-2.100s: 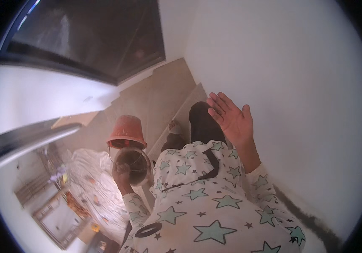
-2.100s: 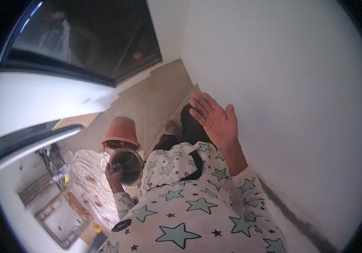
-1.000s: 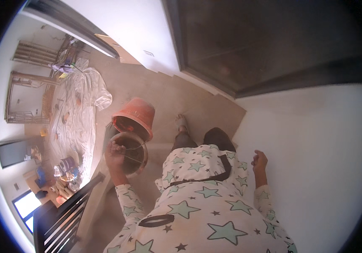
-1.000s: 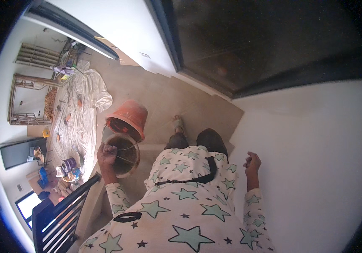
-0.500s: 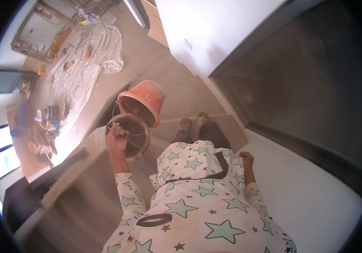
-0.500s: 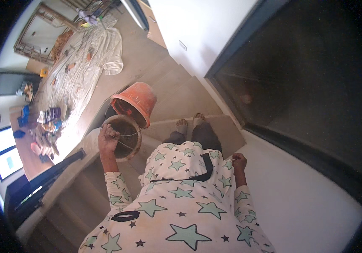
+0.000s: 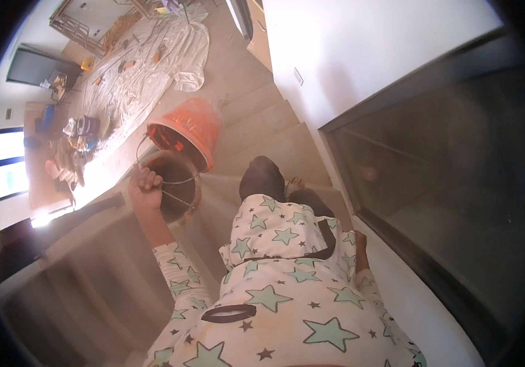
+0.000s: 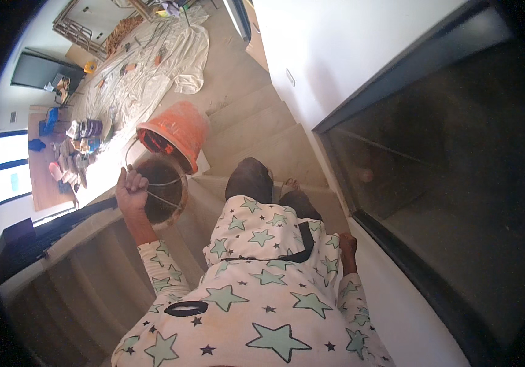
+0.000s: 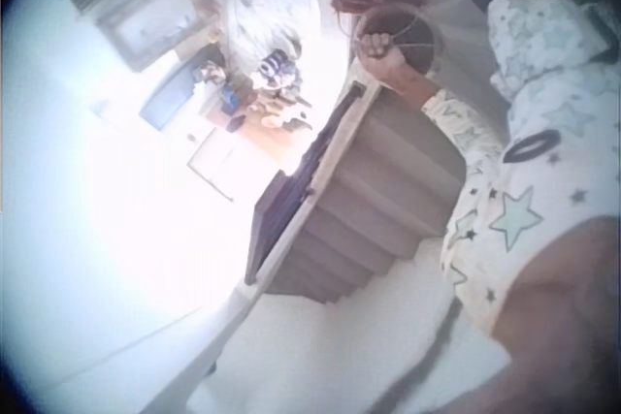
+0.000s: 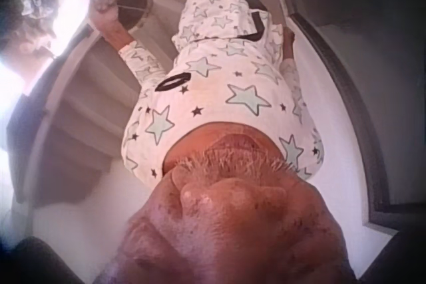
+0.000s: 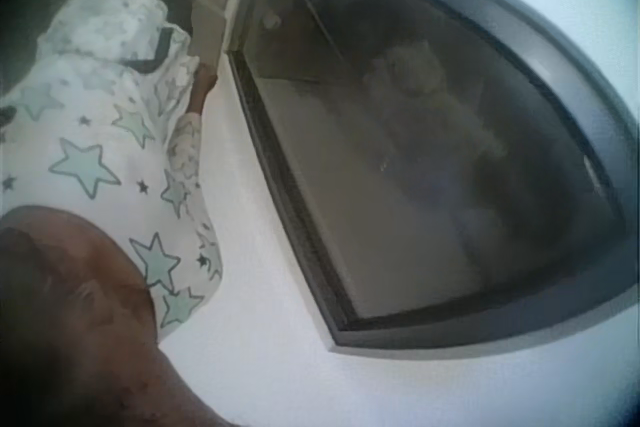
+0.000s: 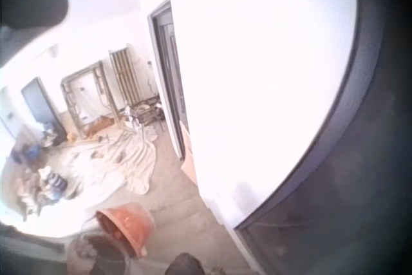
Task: The person carries a bucket of cement up a staircase and applies it to the wall with their hand. They then walk outside to a construction area, pick up a hoe, and mix a pile of sand and cement on the ground, scooping the mixture into buckets.
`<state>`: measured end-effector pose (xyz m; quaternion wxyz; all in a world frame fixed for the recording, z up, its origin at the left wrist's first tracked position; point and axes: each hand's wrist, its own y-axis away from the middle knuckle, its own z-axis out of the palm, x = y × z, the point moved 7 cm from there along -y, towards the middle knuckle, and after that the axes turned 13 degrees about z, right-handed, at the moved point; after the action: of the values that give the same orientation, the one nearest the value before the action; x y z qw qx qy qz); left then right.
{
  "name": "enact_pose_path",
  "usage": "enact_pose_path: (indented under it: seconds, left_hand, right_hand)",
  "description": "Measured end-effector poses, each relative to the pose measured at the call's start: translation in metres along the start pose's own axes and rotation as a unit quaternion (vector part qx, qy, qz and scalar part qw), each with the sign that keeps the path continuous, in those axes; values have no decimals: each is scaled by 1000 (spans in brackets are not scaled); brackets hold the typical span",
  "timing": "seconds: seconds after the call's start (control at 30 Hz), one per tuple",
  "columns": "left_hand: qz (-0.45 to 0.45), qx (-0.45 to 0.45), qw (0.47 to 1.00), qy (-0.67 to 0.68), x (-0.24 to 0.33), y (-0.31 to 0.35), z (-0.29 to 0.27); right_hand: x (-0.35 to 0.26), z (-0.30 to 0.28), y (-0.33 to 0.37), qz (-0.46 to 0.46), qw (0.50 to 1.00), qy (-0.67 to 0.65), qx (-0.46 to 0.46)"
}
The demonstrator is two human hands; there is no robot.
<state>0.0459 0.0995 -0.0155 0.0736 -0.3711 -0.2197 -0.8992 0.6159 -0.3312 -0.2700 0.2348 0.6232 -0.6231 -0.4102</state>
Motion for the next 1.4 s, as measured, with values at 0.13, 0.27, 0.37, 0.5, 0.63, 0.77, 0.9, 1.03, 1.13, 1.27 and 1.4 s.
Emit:
enact_pose_path:
  seconds: [0.13, 0.27, 0.37, 0.5, 0.63, 0.77, 0.9, 1.03, 1.13, 1.27, 1.4]
  left_hand:
    - [20, -34, 999, 31, 6, -37, 15]
    - [22, -64, 995, 72, 7, -61, 51]
    - [0, -118, 984, 132, -6, -90, 63]
    - [-17, -138, 976, 165, -38, -159, 50]
    - [-16, -147, 968, 202, -49, -212, 35]
    - [3, -167, 969, 182, -46, -228, 33]
    - [21, -233, 963, 134, -25, -269, 46]
    - [65, -208, 975, 52, -15, -295, 70]
    - [97, -223, 970, 25, -19, -312, 76]
    - [213, -64, 973, -60, -28, -367, 73]
    - [327, -191, 895, -235, -46, -433, 37]
  right_hand:
    - [-29, 18, 5, 11, 1000, 7, -7]
    - [-46, 22, -13, -28, 995, -88, -38]
    - [-79, 29, -1, -15, 987, -154, -31]
    - [-124, 117, -48, 2, 990, -137, -18]
    - [-177, 191, -94, -85, 995, -41, -21]
    - [-235, 242, -128, -190, 977, 77, -55]
    - [-323, 297, -161, -341, 928, 116, -97]
    - [-398, 319, -145, -221, 956, 107, -158]
    - [-414, 322, -154, -279, 929, 219, -104]
    - [-434, 335, -196, -267, 952, 103, -109]
    - [-427, 373, -285, -207, 962, 138, -110]
